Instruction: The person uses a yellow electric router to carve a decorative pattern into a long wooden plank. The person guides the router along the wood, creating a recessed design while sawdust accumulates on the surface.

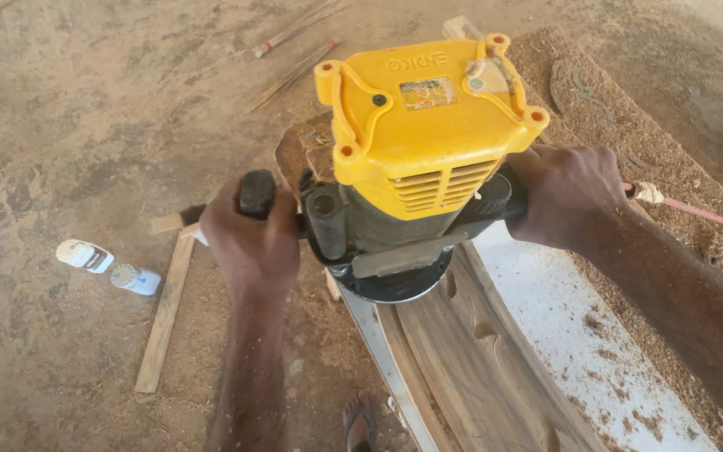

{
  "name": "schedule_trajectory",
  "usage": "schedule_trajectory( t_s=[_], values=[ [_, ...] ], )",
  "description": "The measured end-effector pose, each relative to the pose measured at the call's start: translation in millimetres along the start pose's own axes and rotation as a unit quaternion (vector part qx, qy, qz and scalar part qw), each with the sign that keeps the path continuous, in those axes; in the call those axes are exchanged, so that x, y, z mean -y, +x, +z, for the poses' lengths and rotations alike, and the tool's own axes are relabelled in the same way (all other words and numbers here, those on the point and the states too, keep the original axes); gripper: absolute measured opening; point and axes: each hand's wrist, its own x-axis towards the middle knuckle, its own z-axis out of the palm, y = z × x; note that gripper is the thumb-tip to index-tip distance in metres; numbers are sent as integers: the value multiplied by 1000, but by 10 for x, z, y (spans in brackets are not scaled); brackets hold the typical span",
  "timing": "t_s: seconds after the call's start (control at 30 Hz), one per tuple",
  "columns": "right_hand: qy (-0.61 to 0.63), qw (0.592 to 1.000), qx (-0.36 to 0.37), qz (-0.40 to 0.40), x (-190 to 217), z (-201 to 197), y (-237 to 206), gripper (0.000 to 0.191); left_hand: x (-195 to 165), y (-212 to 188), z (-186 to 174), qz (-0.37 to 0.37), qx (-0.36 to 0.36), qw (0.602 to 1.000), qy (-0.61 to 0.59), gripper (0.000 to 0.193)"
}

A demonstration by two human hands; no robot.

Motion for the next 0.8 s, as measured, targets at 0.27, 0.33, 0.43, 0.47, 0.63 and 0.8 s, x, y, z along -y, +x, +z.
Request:
schedule_trajectory(
  t_s=[0.27, 0.33, 0.43, 0.47, 0.63, 0.8],
  values=[
    [-5, 1000, 5, -21, -30, 81, 18, 13, -60, -86, -84, 14, -14, 1000, -8, 20],
    [13, 999, -23, -32, -30, 88, 9, 16, -77, -110, -91, -11, -9, 999, -44, 18],
    [8, 998, -42, -50, -31, 98, 15, 15, -79, -128, -100, 11, -27, 999, -27, 17],
    [2, 998, -42, -52, -28, 101, 4, 13, -74, -138, -106, 18, -27, 999, -17, 18],
    [27, 996, -60, -67, -23, 111, -7, 16, -41, -165, -121, 13, -23, 999, 25, 21],
    [21, 996, -56, -70, -27, 112, 14, 13, -57, -209, -145, 16, -39, 999, -5, 22]
  ],
)
